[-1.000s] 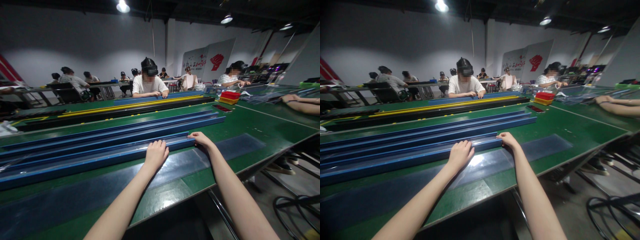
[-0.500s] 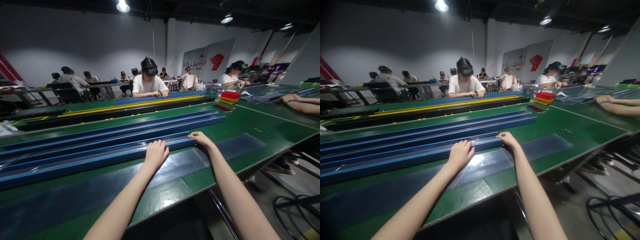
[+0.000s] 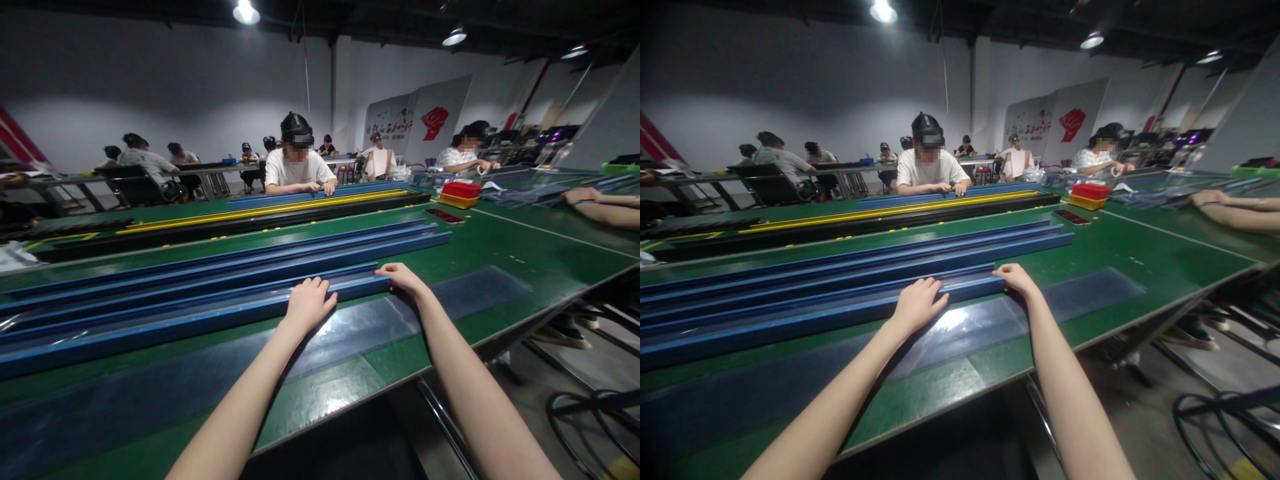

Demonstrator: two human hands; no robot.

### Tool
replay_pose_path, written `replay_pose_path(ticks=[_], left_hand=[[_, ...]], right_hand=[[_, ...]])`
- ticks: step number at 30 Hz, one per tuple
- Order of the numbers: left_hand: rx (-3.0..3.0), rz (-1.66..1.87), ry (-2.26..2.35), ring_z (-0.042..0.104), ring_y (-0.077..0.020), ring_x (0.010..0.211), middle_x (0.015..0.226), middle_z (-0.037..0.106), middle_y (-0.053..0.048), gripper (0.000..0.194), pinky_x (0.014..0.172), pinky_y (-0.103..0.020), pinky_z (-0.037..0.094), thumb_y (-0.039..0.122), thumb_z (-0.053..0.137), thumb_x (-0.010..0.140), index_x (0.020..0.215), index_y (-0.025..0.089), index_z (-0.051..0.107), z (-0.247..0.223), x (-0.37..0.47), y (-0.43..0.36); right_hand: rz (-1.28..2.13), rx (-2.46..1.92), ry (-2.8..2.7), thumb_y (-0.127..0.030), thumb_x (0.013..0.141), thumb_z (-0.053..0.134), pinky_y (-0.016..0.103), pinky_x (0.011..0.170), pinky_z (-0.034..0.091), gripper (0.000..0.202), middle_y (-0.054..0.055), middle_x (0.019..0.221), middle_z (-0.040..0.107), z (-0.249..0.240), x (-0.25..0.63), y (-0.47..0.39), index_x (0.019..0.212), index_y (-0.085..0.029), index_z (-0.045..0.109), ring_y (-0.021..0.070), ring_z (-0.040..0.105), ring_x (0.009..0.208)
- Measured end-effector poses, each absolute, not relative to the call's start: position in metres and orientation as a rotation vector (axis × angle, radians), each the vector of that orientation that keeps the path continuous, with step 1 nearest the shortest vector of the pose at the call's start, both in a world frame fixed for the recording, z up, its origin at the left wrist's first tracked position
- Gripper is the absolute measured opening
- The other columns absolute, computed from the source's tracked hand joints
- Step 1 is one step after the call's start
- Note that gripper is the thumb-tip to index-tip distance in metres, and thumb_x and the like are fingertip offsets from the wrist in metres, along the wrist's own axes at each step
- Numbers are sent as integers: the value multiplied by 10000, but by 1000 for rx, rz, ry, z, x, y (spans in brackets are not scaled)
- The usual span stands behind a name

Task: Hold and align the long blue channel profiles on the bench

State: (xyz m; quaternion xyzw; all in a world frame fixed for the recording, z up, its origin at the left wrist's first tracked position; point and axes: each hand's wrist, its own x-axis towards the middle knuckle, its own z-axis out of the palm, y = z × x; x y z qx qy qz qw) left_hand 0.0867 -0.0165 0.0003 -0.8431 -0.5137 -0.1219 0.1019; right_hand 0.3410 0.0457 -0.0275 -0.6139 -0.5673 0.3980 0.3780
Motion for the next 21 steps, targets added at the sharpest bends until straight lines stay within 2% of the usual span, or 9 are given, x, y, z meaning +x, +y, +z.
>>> replay_pose_path(ticks=[10,21], left_hand=[[-2514,-482,-1458,559,-176,845,892,610,-40,192,670,-257,397,353,430,861,894,179,503,-7,83,-15],[-2533,-501,-1451,565,-169,847,876,607,-29,168,663,-248,398,353,457,861,864,187,481,-8,81,-14]], right_hand=[[1040,-1563,-1436,-317,635,659,176,348,328,250,-68,388,394,-24,341,44,526,-152,505,45,374,342],[1061,-1568,-1399,-132,598,597,185,372,372,15,-45,414,467,-20,342,41,588,-131,586,46,381,358]])
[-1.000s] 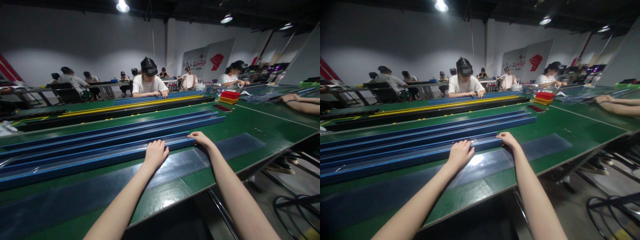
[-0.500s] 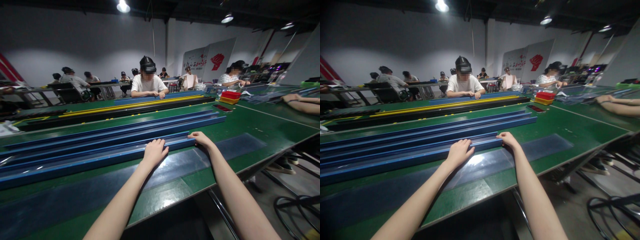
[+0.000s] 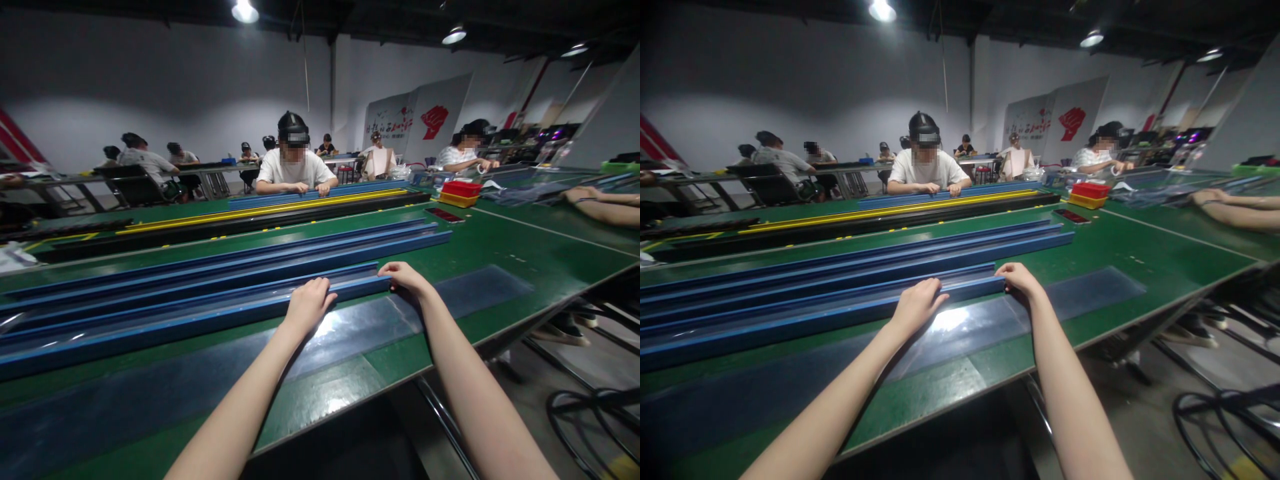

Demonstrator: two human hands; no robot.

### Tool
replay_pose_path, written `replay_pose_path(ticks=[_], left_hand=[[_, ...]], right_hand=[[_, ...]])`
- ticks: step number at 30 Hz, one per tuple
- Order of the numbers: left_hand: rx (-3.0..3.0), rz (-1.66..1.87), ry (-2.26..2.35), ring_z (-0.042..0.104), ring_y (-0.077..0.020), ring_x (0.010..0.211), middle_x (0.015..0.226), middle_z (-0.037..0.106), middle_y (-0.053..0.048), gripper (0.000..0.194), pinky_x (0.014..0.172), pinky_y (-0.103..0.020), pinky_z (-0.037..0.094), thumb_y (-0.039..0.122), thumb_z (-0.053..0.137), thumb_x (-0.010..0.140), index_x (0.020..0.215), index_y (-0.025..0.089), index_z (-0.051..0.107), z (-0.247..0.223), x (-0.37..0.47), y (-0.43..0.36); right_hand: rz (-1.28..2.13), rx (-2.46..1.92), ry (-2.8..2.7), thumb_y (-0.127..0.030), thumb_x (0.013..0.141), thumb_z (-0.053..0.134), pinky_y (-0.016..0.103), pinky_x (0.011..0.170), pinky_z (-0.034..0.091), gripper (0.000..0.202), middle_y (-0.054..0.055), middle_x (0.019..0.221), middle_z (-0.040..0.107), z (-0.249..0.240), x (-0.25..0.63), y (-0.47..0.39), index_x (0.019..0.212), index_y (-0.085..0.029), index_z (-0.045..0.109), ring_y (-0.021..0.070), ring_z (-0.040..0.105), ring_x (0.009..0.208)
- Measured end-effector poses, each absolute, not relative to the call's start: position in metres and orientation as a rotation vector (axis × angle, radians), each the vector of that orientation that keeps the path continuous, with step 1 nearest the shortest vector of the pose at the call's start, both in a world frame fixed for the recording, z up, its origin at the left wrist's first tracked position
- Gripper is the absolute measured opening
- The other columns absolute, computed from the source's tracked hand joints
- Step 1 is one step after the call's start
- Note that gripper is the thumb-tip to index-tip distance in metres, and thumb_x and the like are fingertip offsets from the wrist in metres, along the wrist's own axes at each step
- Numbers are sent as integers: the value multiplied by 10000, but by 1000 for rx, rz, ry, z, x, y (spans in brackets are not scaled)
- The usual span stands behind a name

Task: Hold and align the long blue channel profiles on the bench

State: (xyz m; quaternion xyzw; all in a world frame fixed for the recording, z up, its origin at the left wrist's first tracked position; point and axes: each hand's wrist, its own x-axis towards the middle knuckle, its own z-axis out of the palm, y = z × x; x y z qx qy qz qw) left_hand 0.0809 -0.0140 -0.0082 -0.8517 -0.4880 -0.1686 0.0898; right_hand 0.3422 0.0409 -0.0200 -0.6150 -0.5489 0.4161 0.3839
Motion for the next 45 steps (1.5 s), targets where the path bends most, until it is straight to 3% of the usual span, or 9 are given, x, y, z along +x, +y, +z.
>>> replay_pose_path(ticks=[16,29,45], left_hand=[[-2512,-480,-1519,570,-173,823,864,614,-40,184,653,-251,383,368,457,861,852,185,479,-6,82,-16],[-2462,-452,-1555,577,-182,808,838,626,-45,223,656,-264,377,403,453,856,839,185,498,-6,84,-16],[-2437,-472,-1514,567,-187,778,812,613,-47,231,655,-277,361,399,442,862,840,178,505,-10,83,-16]], right_hand=[[995,-1625,-1384,-82,588,589,172,355,356,52,-21,423,516,-23,340,45,567,-128,598,53,419,357],[988,-1600,-1387,-159,602,613,171,347,331,40,-15,416,516,-25,341,42,605,-120,619,51,405,347],[932,-1580,-1411,-142,627,588,165,337,334,28,-16,488,536,-31,342,48,605,-126,596,45,410,360]])
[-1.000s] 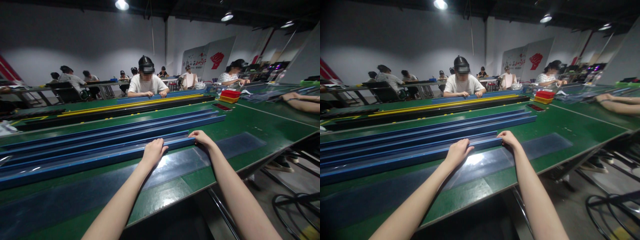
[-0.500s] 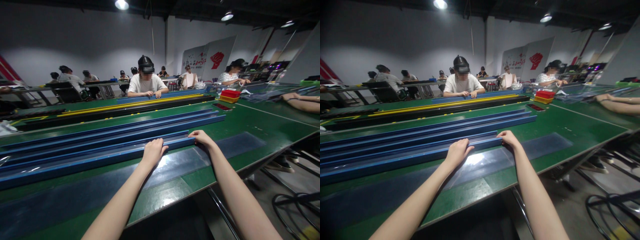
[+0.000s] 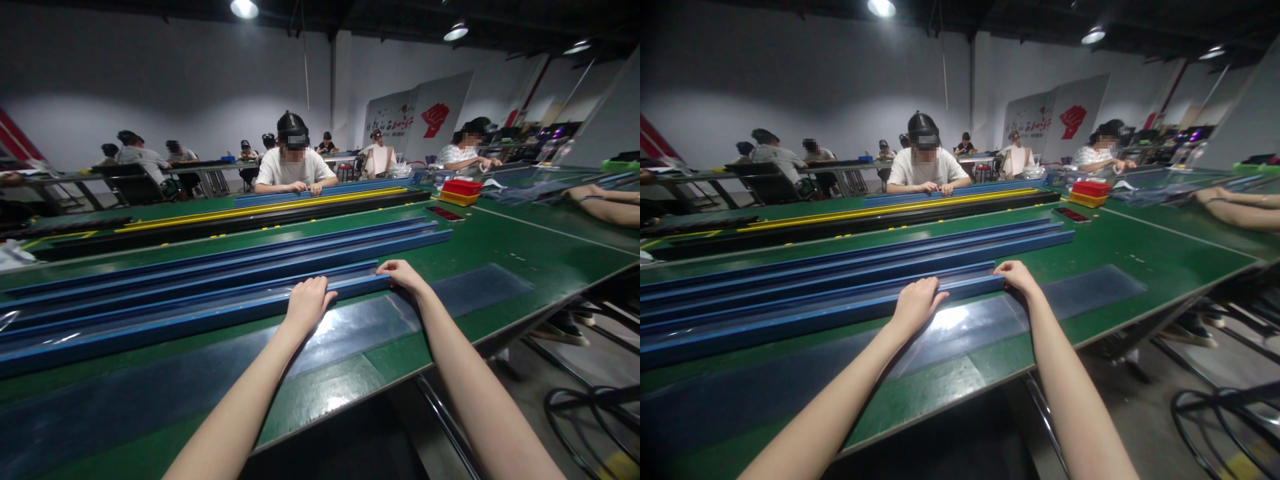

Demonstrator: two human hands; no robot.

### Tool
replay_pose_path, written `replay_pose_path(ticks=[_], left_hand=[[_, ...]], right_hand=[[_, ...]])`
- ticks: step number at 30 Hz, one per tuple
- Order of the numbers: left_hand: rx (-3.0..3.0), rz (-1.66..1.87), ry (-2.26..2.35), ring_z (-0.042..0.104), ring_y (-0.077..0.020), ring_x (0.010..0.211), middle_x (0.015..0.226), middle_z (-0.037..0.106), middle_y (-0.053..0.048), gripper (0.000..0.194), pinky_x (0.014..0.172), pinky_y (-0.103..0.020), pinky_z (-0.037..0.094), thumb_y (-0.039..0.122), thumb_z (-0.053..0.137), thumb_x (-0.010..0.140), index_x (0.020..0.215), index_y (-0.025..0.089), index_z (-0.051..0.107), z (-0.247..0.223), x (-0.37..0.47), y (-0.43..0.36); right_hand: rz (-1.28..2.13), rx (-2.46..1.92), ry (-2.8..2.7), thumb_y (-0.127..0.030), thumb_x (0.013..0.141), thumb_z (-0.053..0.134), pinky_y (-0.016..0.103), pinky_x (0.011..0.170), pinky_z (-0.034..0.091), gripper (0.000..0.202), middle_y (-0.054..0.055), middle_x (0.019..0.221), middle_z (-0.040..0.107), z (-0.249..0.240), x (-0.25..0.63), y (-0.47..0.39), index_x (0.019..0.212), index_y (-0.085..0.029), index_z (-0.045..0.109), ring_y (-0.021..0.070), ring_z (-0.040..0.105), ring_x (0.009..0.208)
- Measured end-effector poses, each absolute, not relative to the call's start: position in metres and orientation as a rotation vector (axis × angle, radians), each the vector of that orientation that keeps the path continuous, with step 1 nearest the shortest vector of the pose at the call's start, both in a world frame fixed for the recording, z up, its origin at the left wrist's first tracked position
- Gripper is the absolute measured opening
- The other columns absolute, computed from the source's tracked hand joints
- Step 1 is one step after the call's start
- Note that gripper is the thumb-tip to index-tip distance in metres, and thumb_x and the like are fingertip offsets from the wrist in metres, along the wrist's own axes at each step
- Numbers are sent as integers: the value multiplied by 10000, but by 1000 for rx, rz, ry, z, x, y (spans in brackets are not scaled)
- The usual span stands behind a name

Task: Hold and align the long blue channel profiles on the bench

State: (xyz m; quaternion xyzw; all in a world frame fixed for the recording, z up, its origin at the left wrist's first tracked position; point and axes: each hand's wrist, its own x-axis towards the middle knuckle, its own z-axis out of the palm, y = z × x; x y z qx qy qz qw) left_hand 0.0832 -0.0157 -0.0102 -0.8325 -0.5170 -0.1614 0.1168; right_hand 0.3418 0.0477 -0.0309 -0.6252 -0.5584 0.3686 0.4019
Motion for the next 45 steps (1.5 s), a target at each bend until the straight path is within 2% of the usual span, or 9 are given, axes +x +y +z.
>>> replay_pose_path(ticks=[14,26,45], left_hand=[[-2464,-549,-1438,545,-192,868,890,611,-52,205,689,-290,375,368,470,853,872,169,513,-13,83,-13],[-2461,-503,-1402,532,-201,916,919,607,-77,205,703,-293,393,347,457,862,898,153,511,-10,84,-15],[-2426,-492,-1432,520,-206,907,898,602,-76,207,700,-301,400,353,463,854,890,156,516,-9,85,-17]], right_hand=[[851,-1617,-1476,-378,629,641,187,352,337,242,-29,467,506,-34,344,50,646,-137,627,54,392,368],[816,-1623,-1501,-428,621,649,183,363,342,296,-20,456,519,-36,345,52,660,-134,641,56,399,376],[857,-1590,-1509,-415,614,610,193,349,343,265,-35,471,496,-36,344,51,649,-152,608,61,397,374]])
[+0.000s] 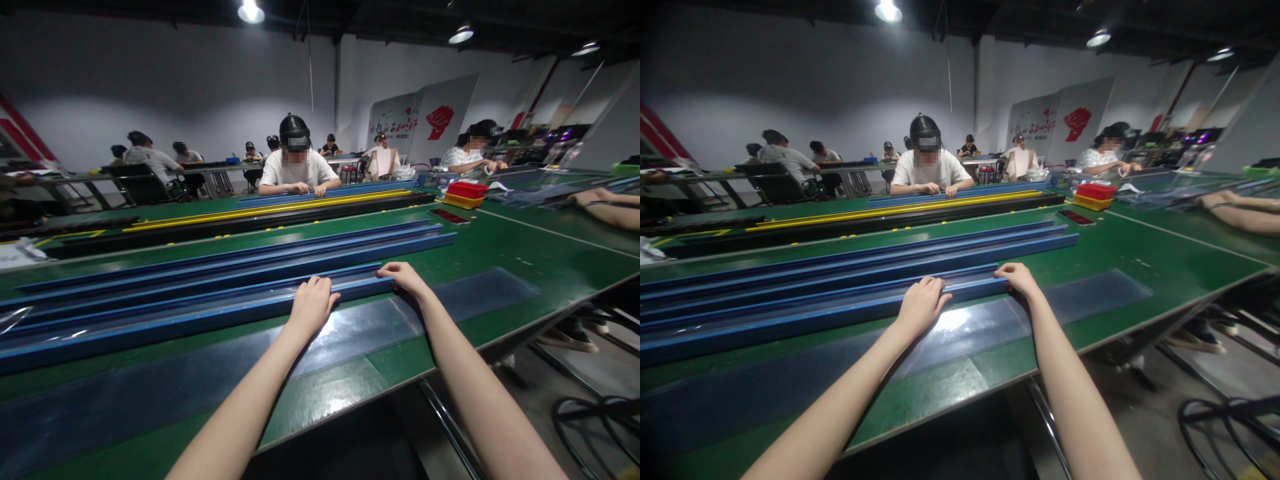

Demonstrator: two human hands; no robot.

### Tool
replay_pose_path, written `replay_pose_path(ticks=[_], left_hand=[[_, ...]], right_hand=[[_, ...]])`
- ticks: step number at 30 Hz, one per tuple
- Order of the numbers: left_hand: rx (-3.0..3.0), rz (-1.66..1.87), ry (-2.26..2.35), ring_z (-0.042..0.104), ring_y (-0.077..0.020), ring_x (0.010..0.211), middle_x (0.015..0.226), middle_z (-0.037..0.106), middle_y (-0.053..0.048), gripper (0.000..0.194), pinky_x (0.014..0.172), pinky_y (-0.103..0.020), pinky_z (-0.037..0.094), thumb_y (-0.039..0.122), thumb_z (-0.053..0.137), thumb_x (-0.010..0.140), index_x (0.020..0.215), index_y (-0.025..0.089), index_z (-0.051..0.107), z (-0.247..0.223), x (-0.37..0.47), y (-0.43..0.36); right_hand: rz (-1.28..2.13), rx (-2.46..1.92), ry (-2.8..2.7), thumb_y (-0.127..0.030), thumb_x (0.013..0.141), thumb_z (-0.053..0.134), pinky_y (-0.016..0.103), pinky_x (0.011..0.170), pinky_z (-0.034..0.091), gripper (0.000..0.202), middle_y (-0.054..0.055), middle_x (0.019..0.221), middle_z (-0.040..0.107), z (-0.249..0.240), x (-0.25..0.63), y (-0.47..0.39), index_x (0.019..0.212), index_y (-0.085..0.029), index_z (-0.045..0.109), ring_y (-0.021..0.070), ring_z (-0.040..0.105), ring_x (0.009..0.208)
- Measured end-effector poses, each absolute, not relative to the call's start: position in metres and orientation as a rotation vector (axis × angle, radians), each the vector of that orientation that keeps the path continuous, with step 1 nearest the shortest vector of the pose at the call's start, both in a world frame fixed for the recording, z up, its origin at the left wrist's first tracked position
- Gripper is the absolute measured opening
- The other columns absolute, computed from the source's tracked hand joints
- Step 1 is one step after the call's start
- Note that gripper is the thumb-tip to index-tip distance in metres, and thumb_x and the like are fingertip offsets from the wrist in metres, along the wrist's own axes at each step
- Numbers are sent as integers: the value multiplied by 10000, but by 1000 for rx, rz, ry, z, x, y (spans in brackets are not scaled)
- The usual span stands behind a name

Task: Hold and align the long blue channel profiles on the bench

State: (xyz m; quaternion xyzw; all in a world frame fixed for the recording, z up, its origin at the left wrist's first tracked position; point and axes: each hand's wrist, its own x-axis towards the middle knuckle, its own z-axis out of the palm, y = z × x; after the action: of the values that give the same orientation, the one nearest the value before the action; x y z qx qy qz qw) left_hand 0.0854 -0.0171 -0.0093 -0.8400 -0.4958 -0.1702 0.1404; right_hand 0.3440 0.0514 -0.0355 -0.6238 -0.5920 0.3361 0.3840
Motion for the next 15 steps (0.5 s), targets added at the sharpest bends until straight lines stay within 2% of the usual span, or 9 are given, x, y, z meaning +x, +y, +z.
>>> replay_pose_path(ticks=[15], left_hand=[[-2446,-504,-1427,508,-206,920,927,598,-77,193,715,-304,390,343,458,857,900,162,508,-9,85,-18]], right_hand=[[871,-1602,-1457,-294,659,593,173,333,346,157,-19,500,545,-34,344,52,651,-139,619,47,393,352]])
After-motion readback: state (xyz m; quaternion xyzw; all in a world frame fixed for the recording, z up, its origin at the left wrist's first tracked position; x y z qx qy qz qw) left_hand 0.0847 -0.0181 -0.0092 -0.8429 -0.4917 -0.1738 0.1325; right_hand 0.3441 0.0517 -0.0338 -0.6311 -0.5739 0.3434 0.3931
